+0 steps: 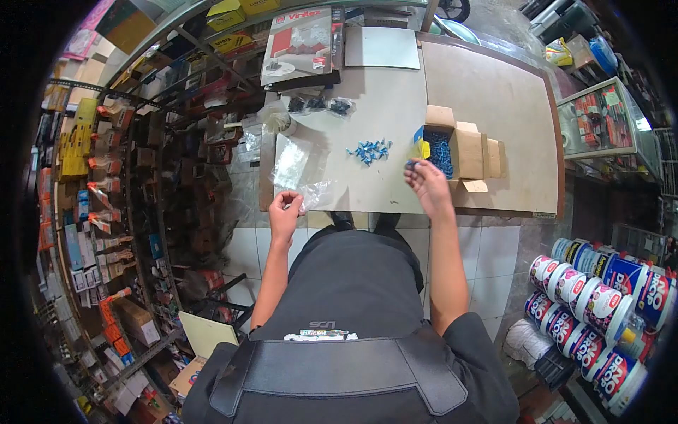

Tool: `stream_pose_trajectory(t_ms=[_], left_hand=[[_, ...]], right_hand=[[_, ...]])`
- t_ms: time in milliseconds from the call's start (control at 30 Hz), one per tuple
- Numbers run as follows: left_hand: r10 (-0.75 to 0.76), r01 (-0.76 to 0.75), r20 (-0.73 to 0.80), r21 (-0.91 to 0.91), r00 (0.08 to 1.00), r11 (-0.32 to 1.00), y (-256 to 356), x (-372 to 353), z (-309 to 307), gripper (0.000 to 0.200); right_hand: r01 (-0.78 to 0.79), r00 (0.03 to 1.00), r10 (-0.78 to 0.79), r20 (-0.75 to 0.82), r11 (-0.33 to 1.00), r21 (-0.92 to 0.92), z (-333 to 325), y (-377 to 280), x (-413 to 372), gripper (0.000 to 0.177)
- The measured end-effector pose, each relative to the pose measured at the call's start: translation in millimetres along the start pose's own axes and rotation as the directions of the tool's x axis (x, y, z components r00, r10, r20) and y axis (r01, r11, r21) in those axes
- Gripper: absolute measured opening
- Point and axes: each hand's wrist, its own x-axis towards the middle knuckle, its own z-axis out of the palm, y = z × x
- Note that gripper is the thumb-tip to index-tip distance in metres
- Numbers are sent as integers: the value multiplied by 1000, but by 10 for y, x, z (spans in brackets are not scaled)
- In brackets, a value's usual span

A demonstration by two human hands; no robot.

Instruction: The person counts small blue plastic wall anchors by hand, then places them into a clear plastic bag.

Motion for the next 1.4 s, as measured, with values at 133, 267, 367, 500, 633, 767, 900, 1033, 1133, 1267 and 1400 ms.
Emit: stream_pose_trajectory(t_ms=[133,267,367,500,633,767,900,1033,1133,1267,1400], left_hand=[[7,-7,5,13,1000,1000,13,10,9,11],[23,-23,2,2,1000,1000,20,14,-6,11],[28,-28,-5,-1,1000,1000,-16,14,-39,12],[27,-27,-15,3,1000,1000,-22,-10,-60,12],[19,-19,-22,5,1000,1000,-12,-27,-54,11],[12,-12,-14,21,1000,1000,-60,2,-87,11],[14,-13,-20,12,1000,1000,-38,0,-75,11],[-4,4,-22,-1,1000,1000,-35,15,-51,11],[-11,11,-1,10,1000,1000,1,29,3,12],[-11,10,14,31,1000,999,62,55,57,11],[14,-14,14,17,1000,1000,55,58,83,11]], right_hand=[[-78,996,78,-37,997,2,79,540,158,21],[-146,977,139,-162,989,-32,127,860,394,23],[-133,974,127,-187,991,-18,172,909,555,26],[-102,986,95,-137,993,-52,390,776,616,38],[-114,983,96,-153,987,-111,457,726,609,44],[-95,985,66,-157,978,-187,454,549,396,44],[53,982,-144,-122,831,-554,345,222,139,34],[222,796,-581,-170,541,-812,95,-175,84,27],[248,726,-686,52,190,-950,-202,-361,206,33],[247,794,-547,266,-111,-963,-321,-291,243,46],[118,941,-304,151,-123,-985,-315,-264,328,45]])
